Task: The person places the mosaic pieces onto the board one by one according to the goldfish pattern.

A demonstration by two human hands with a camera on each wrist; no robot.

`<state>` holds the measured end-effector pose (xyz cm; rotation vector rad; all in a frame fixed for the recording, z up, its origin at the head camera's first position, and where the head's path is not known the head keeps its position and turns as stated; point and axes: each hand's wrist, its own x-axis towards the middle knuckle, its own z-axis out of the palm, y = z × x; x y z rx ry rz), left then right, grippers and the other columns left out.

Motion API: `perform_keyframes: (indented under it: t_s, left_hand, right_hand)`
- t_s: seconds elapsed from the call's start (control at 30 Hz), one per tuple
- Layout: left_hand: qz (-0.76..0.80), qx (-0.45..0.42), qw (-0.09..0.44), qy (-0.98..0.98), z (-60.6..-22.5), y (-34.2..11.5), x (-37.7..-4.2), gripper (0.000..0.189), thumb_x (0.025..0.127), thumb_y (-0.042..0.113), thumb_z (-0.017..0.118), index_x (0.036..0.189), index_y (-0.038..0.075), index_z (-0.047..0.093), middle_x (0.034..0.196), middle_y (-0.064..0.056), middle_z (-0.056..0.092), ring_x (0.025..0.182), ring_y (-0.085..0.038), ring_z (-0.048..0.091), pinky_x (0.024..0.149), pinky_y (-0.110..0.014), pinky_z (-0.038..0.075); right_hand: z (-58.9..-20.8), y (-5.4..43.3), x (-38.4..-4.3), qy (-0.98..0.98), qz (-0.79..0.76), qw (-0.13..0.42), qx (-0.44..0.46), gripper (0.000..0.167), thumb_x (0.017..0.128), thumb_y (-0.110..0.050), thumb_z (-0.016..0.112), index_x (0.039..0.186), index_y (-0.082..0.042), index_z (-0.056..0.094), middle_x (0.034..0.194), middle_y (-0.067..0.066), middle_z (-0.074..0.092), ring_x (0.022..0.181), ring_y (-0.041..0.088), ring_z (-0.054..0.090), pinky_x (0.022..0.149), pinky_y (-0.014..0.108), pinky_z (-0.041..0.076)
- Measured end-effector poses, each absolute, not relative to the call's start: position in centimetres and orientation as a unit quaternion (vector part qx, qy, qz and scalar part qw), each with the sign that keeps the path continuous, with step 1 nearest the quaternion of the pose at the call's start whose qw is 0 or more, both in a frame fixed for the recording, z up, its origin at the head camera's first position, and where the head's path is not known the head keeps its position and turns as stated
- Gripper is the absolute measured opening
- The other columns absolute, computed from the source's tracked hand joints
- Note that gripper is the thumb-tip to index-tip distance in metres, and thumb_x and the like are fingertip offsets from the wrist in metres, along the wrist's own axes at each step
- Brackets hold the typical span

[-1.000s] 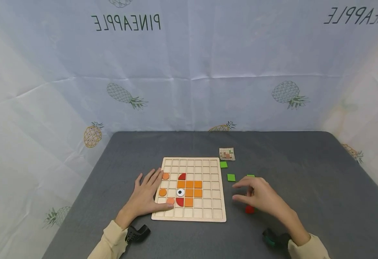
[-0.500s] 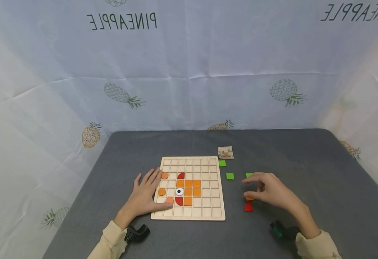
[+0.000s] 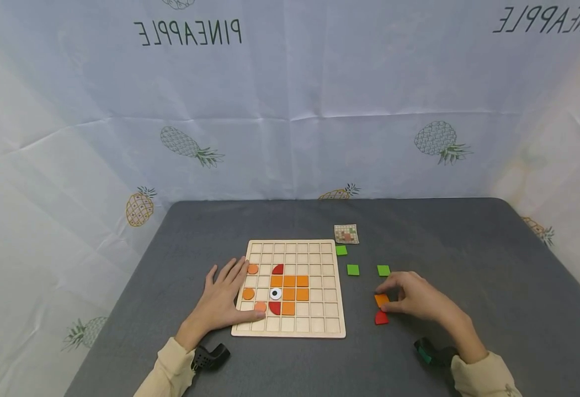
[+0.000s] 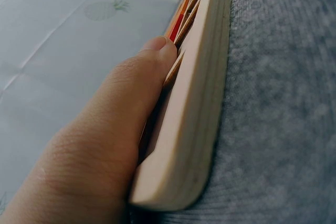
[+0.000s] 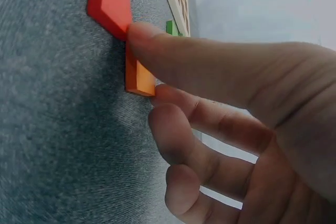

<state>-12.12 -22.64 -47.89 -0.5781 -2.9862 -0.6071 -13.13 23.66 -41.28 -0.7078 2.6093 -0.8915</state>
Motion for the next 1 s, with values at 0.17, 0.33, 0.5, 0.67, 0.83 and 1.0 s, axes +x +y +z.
perform_keyframes:
  t_s: [0.17,0.33,0.5,0.67,0.83,1.0]
  left_hand:
    - [-0.198,-0.189,0.026,-0.962,-47.9,-22.6,-12.1,0.134,0.078,0.097,0.06,0.17,0.003,0.034,0.177,-0.02,0.035,0.163,-0.048,0.031,0.124,-0.083,0.013]
    - [-0.197,-0.19,0.027,-0.961,-47.9,-22.6,-12.1,0.134,0.078,0.098,0.058,0.169,0.003,0.035,0.177,-0.02,0.035,0.163,-0.048,0.031,0.124,-0.083,0.013]
    - [-0.195,-0.189,0.025,-0.962,-47.9,-22.6,-12.1,0.134,0.079,0.097,0.059,0.169,0.002,0.035,0.177,-0.02,0.035,0.163,-0.048,0.031,0.124,-0.082,0.013]
    - [-0.196,-0.187,0.022,-0.962,-47.8,-22.6,-12.0,0.133,0.079,0.096,0.061,0.169,0.002,0.035,0.177,-0.02,0.035,0.164,-0.048,0.031,0.124,-0.082,0.012]
    - [-0.196,-0.188,0.023,-0.962,-47.8,-22.6,-12.0,0.133,0.079,0.096,0.061,0.169,0.002,0.035,0.177,-0.02,0.035,0.164,-0.048,0.031,0.124,-0.082,0.012]
    - [-0.197,-0.186,0.021,-0.963,-47.8,-22.6,-12.0,0.133,0.079,0.095,0.062,0.169,0.002,0.034,0.177,-0.02,0.035,0.164,-0.048,0.03,0.124,-0.082,0.012]
  right_hand:
    - [-41.6,23.8,-13.3,0.905,-0.31,0.14,-0.256,0.026,0.088,-0.01,0.089,0.112,0.001,0.084,0.111,0.015,0.078,0.075,-0.005,0.054,0.062,0.021,0.05]
    - [-42.0,23.5,-13.3,0.914,-0.294,0.112,-0.256,0.023,0.09,-0.012,0.088,0.11,0.0,0.085,0.104,0.009,0.078,0.074,-0.005,0.051,0.061,0.021,0.047]
    - [-42.3,22.9,-13.3,0.922,-0.289,0.09,-0.239,0.027,0.091,-0.014,0.087,0.113,0.0,0.084,0.101,0.006,0.076,0.068,-0.003,0.047,0.059,0.022,0.045]
    - [-42.4,23.0,-13.2,0.92,-0.302,0.099,-0.228,0.037,0.088,-0.016,0.09,0.118,0.004,0.082,0.102,0.006,0.073,0.062,-0.001,0.047,0.057,0.022,0.047]
    - [-42.6,23.1,-13.3,0.917,-0.306,0.099,-0.235,0.036,0.087,-0.016,0.091,0.116,0.004,0.082,0.099,0.005,0.071,0.062,-0.002,0.047,0.057,0.022,0.048]
    - [-42.8,22.8,-13.3,0.918,-0.31,0.09,-0.232,0.031,0.09,-0.015,0.089,0.114,0.003,0.082,0.096,0.004,0.071,0.061,-0.002,0.046,0.056,0.022,0.046]
